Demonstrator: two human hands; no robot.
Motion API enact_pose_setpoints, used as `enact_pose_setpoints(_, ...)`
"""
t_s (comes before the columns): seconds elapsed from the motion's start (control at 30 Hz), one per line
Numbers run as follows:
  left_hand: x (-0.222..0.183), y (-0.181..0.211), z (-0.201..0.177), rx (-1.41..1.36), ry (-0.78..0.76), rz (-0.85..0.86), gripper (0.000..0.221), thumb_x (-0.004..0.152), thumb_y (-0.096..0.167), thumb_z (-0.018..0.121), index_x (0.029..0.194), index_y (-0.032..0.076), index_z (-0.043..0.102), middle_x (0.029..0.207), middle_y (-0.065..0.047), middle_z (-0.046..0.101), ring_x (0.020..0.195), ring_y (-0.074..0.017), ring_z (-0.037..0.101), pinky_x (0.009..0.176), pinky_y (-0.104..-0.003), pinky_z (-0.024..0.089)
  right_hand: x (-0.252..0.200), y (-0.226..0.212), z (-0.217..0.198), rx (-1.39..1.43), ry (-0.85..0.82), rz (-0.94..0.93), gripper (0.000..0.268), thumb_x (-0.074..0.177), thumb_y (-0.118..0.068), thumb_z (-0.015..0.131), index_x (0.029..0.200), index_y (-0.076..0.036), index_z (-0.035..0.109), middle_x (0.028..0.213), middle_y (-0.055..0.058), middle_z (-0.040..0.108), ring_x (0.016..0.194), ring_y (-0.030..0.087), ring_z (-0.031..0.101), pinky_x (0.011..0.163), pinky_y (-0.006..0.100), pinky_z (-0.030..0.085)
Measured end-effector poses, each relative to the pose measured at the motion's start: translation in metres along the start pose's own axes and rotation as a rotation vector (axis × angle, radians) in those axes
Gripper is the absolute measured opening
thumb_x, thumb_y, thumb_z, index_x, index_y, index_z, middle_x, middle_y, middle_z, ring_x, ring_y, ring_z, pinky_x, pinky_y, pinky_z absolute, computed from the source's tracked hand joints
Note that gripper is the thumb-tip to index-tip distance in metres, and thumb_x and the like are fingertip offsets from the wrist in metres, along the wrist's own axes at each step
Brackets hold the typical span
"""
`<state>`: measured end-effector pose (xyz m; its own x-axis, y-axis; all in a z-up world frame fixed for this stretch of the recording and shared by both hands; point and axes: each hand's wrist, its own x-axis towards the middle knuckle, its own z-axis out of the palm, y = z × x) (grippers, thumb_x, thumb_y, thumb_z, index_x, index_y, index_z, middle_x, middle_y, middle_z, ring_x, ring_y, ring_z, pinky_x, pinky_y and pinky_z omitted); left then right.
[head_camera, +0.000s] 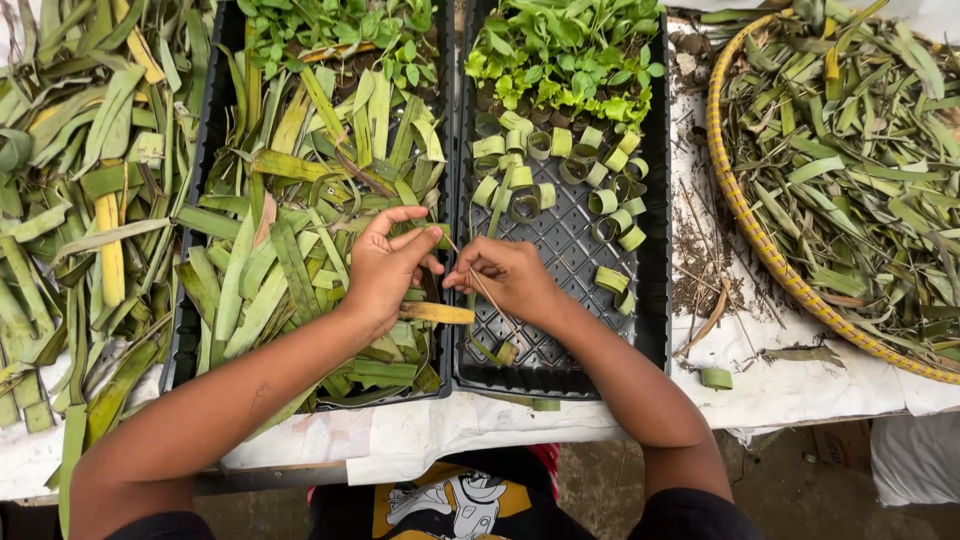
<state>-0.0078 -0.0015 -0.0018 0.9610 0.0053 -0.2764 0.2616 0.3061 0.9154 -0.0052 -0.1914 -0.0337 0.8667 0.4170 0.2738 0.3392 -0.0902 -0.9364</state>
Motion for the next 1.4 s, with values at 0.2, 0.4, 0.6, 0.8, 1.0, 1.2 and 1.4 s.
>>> enact_pose_setpoints(0.2,0.002,-0.004,0.001,-0.012,-0.018,0.053,0.024,0.092,0.008,0.072,0.113,0.001,0.064,0.104,-0.017,0.078,0.071,-0.0151,0.076,0.05,-0.018,0.052,0.004,-0.01,-0.005,-0.12,-0.05,-0.081,0.026,0.095,0.015,0.06,0.106,-0.002,0.077,0.098,0.021,0.077,0.084,0.03,0.076,0.076,0.044,0.064)
enact_pose_setpoints(0.4,0.006,-0.005,0.001,0.038,-0.012,0.116,0.018,0.093,0.009,0.072,0.109,0.006,0.066,0.093,-0.013,0.08,0.064,-0.0123,0.075,0.046,-0.013,0.046,0.005,-0.011,-0.007,-0.049,-0.08,-0.088,0.036,0.092,0.018,0.055,0.116,0.001,0.075,0.106,0.021,0.076,0.09,0.026,0.074,0.08,0.043,0.062)
enact_pose_setpoints(0.6,0.002,0.004,0.0,0.076,-0.014,0.15,0.03,0.093,0.012,0.072,0.12,0.002,0.064,0.099,-0.018,0.079,0.06,-0.0129,0.074,0.043,-0.015,0.044,-0.001,0.004,-0.006,0.024,0.26,-0.195,0.02,0.094,0.015,0.064,0.113,0.01,0.065,0.1,0.022,0.077,0.084,0.027,0.079,0.076,0.039,0.065)
enact_pose_setpoints(0.8,-0.013,-0.002,0.007,0.106,-0.106,0.112,0.037,0.092,0.015,0.075,0.124,-0.001,0.067,0.104,-0.021,0.078,0.082,-0.0181,0.079,0.054,-0.016,0.053,0.004,-0.01,-0.015,0.182,0.591,-0.401,0.09,0.09,0.02,0.067,0.155,-0.007,0.009,0.094,0.026,0.071,0.089,0.036,0.078,0.082,0.043,0.07)
enact_pose_setpoints(1.0,-0.006,-0.005,0.003,0.108,-0.1,0.109,0.036,0.095,0.015,0.072,0.126,-0.001,0.066,0.104,-0.02,0.078,0.087,-0.0167,0.077,0.061,-0.018,0.054,0.001,0.005,-0.014,0.167,0.655,-0.436,0.09,0.09,0.016,0.07,0.158,0.002,0.014,0.092,0.026,0.072,0.088,0.034,0.078,0.081,0.044,0.07)
enact_pose_setpoints(1.2,-0.003,-0.014,0.005,0.005,-0.093,0.032,0.041,0.092,0.013,0.074,0.128,-0.005,0.065,0.107,-0.023,0.077,0.087,-0.0189,0.077,0.069,-0.02,0.057,-0.005,0.026,-0.008,0.026,0.624,-0.553,0.058,0.082,0.019,0.074,0.132,0.018,0.044,0.087,0.03,0.073,0.078,0.041,0.078,0.069,0.047,0.069)
enact_pose_setpoints(1.4,-0.001,-0.012,0.005,-0.044,-0.079,-0.002,0.043,0.093,0.013,0.074,0.129,-0.008,0.063,0.11,-0.025,0.075,0.086,-0.0175,0.075,0.073,-0.021,0.059,0.012,-0.025,-0.001,-0.131,0.396,-0.346,0.02,0.075,0.009,0.087,0.091,0.004,0.078,0.086,0.019,0.078,0.08,0.032,0.08,0.066,0.037,0.066)
